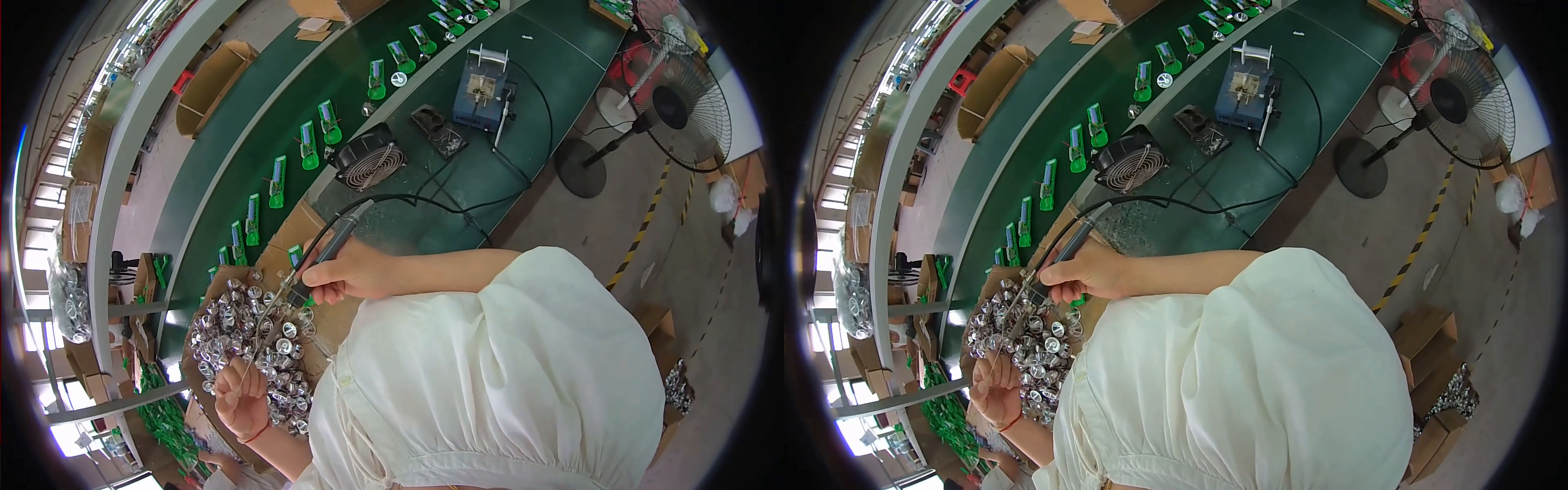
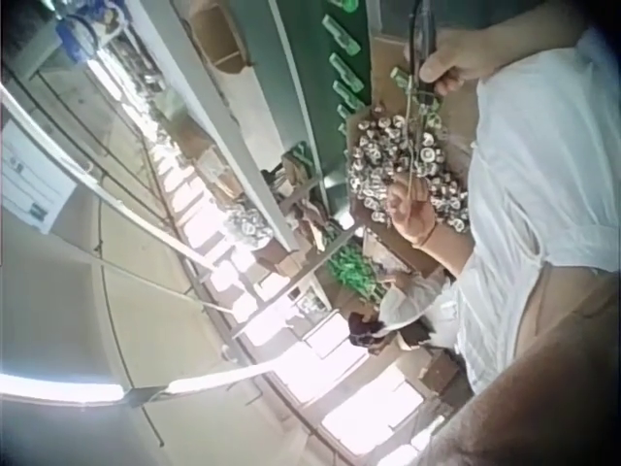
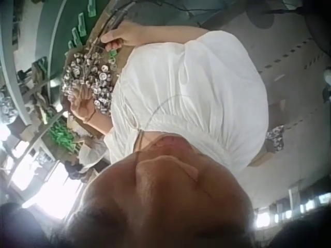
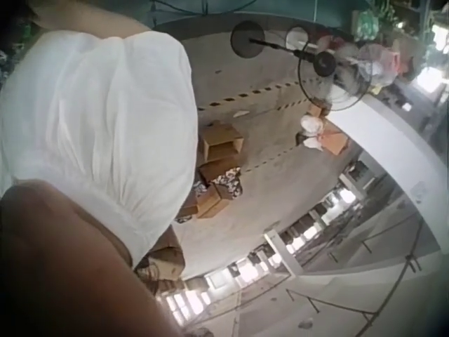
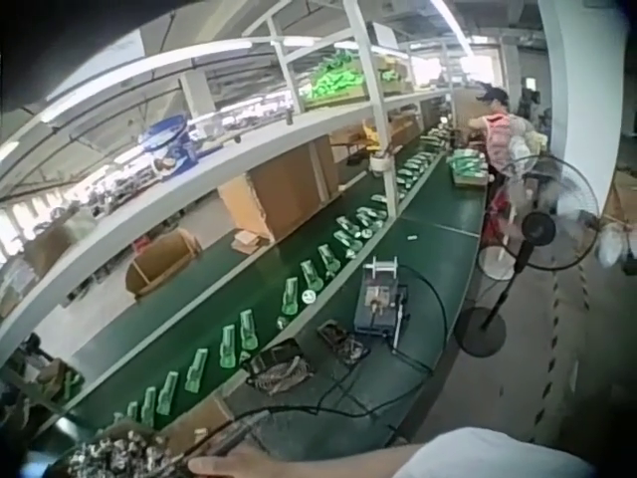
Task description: Soldering wires to small electronic circuit boards on an industrial assembly line.
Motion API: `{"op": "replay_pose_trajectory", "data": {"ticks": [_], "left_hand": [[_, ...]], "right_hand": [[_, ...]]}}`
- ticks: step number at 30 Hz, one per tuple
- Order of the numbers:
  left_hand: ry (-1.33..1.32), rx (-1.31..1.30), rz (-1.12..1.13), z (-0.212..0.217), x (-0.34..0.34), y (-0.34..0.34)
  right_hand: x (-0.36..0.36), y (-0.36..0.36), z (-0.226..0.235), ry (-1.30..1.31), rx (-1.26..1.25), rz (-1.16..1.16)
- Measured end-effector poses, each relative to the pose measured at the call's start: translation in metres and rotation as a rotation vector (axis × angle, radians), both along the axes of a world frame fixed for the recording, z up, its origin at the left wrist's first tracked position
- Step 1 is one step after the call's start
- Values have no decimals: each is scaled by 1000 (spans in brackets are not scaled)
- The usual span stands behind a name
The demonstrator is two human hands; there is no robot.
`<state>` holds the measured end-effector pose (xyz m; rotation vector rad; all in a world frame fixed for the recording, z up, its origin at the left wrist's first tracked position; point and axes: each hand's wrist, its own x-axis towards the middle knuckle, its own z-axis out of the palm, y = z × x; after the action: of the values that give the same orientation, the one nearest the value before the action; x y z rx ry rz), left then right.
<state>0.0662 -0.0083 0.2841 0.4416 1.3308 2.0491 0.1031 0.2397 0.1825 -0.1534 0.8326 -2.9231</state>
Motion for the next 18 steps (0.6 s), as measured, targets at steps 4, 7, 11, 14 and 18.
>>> {"op": "replay_pose_trajectory", "data": {"ticks": [4,7,11,14,18], "left_hand": [[-23,22,-25,-3,3,-9],[-35,28,-18,-3,7,-15],[-54,34,-7,-5,17,-21],[-59,45,-4,-11,19,-30],[-81,66,-2,-16,24,-35]], "right_hand": [[7,-3,1,-20,-5,-8],[12,-5,0,-23,-8,-15],[17,-12,-4,-23,-15,-33],[23,-12,-7,-67,33,-11],[29,-13,-10,-72,36,-8]]}}
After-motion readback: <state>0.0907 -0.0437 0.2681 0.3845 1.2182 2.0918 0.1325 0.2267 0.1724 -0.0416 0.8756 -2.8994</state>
